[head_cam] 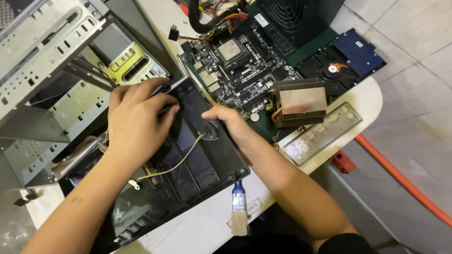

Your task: Assembling a desktop computer by routing internal cables, cleaning parts with a brush, and using a screwdriver to secure components inside the case.

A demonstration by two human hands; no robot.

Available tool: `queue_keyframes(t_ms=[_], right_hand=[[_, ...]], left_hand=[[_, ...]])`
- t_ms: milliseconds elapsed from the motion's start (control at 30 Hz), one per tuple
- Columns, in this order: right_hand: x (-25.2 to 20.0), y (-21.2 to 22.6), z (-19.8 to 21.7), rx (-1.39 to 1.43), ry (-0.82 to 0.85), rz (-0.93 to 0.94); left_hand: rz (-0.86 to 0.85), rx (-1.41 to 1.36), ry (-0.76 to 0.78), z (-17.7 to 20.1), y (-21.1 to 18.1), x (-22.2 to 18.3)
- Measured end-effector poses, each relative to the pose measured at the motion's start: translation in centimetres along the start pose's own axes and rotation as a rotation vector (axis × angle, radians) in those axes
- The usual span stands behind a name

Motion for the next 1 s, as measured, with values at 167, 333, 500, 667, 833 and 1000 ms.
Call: queue_keyframes(t_ms=[167,333,500,667,833,1000], right_hand=[[-0.5,0.2,-0.5,-0.049,-0.06,0.029],[-0.9,0.5,-0.7,-0.144,-0.127,0.038],[-0.6,0.8,-1.1,-0.107,0.037,0.107],[0.0,0.5,-0.4,-0.096,0.001,0.105],[-2.3,1.5,-2.4,-0.255,-0.2,0.029],[-0.9,0.1,-1.4,-0.095,-0.11,0.129]], left_hand=[[-0.06,0.146,0.006,-0.4,-0.4,0.7],[-0.147,0.325,0.117,-2.5,-1.1,1.0],[-0.049,0.205,0.312,-2.8,-0.5,2.3],[0.121,0.036,0.453,-3.2,0.0,3.4],[0.215,0.151,0.657,-4.1,0.1,3.8],[0.262,0.232,0.675,-5.6,-0.6,4.1]])
Point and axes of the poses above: each hand's wrist, its own x-axis towards the middle knuckle, its own z-axis out of the back of the hand, y = z × x, the point moved 5 cm from there along x, towards the middle knuckle, and after that the axes turned 5 degrees about x, right-handed, at the moved point
